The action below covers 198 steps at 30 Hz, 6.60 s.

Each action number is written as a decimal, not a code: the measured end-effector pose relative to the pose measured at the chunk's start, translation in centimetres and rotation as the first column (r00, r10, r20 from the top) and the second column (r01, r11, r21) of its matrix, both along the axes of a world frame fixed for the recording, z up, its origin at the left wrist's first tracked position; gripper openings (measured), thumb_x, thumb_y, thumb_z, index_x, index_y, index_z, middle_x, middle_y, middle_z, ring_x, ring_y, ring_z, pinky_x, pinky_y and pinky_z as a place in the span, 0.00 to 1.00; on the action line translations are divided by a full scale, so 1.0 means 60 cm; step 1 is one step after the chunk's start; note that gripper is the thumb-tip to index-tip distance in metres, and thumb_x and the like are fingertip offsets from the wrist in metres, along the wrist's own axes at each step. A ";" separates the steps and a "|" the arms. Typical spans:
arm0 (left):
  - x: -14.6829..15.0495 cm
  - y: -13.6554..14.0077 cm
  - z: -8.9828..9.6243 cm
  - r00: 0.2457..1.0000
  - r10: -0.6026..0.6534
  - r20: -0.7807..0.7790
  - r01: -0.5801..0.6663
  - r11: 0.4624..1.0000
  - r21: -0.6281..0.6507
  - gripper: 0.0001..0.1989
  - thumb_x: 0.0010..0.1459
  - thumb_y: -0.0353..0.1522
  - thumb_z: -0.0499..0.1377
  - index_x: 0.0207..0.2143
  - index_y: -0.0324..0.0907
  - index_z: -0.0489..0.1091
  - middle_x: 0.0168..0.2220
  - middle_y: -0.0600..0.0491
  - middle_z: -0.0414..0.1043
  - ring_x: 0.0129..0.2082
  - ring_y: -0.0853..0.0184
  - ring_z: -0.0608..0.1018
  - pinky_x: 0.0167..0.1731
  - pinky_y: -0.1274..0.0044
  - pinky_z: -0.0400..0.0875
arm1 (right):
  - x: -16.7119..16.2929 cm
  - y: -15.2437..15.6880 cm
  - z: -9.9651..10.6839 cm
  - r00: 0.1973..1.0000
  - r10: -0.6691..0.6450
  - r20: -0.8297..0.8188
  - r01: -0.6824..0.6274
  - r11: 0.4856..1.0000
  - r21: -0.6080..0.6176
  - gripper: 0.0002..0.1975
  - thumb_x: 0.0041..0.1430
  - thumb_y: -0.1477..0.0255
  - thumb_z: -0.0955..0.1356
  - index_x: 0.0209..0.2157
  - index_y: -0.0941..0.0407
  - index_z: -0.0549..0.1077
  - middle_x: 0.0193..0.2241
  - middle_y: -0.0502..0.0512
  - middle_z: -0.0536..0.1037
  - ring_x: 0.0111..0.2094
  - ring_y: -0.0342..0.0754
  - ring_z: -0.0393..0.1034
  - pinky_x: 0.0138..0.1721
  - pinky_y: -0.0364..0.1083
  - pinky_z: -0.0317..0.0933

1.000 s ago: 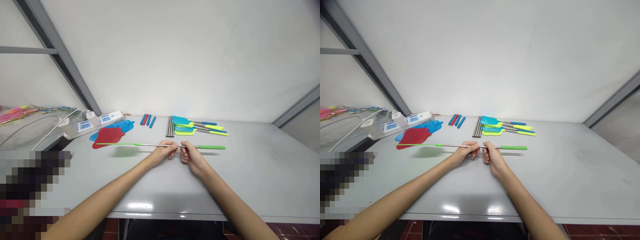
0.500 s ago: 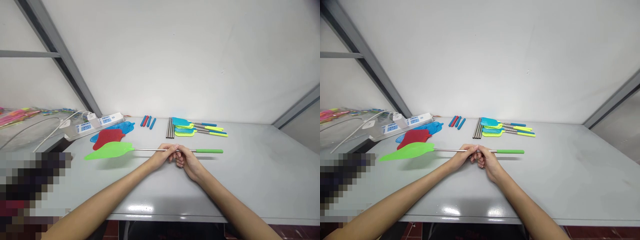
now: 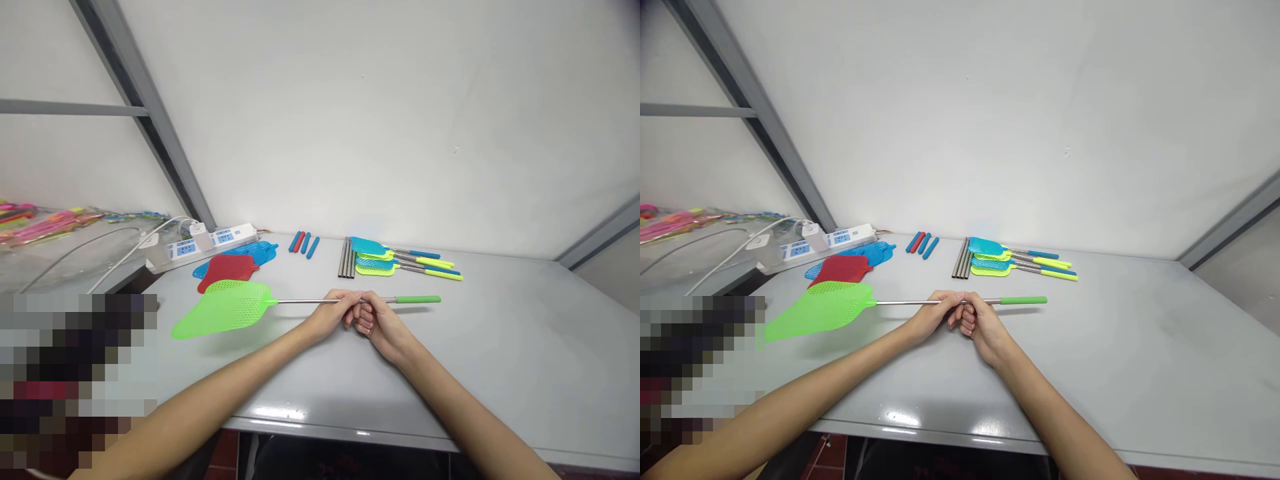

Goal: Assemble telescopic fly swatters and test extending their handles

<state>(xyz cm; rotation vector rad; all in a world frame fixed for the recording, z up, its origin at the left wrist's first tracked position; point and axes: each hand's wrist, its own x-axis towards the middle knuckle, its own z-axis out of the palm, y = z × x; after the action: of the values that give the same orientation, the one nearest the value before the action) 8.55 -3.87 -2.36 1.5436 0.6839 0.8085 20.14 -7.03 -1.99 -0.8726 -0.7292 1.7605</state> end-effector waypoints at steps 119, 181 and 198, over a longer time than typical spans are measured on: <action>-0.004 0.027 -0.009 0.975 -0.185 0.121 0.209 0.952 -0.225 0.17 0.49 0.32 0.44 0.13 0.36 0.62 0.13 0.53 0.61 0.16 0.72 0.64 0.25 0.77 0.58 | 0.000 -0.001 0.002 0.998 -0.048 0.045 0.051 0.996 -0.071 0.16 0.45 0.69 0.62 0.11 0.56 0.51 0.08 0.42 0.49 0.11 0.35 0.39 0.13 0.39 0.38; -0.006 0.030 0.012 0.952 -0.270 0.146 0.300 0.921 -0.249 0.19 0.53 0.34 0.43 0.11 0.41 0.48 0.08 0.60 0.45 0.13 0.73 0.61 0.20 0.78 0.54 | 0.019 0.003 0.022 0.966 -0.209 0.155 0.225 0.969 -0.099 0.17 0.44 0.71 0.62 0.10 0.56 0.51 0.08 0.41 0.45 0.11 0.34 0.37 0.11 0.39 0.40; -0.025 0.037 0.028 0.958 -0.284 0.048 0.288 0.935 -0.206 0.18 0.52 0.33 0.45 0.11 0.40 0.50 0.10 0.60 0.47 0.14 0.74 0.62 0.22 0.79 0.55 | 0.021 0.002 0.024 0.961 -0.224 0.161 0.235 0.971 -0.052 0.16 0.44 0.71 0.63 0.10 0.57 0.52 0.08 0.40 0.44 0.11 0.35 0.36 0.12 0.39 0.38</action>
<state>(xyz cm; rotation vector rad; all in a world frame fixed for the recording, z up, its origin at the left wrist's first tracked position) 7.04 -1.67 -0.69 1.3994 0.4989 0.5124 21.42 -6.90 -0.57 -1.1058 -0.6397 1.5317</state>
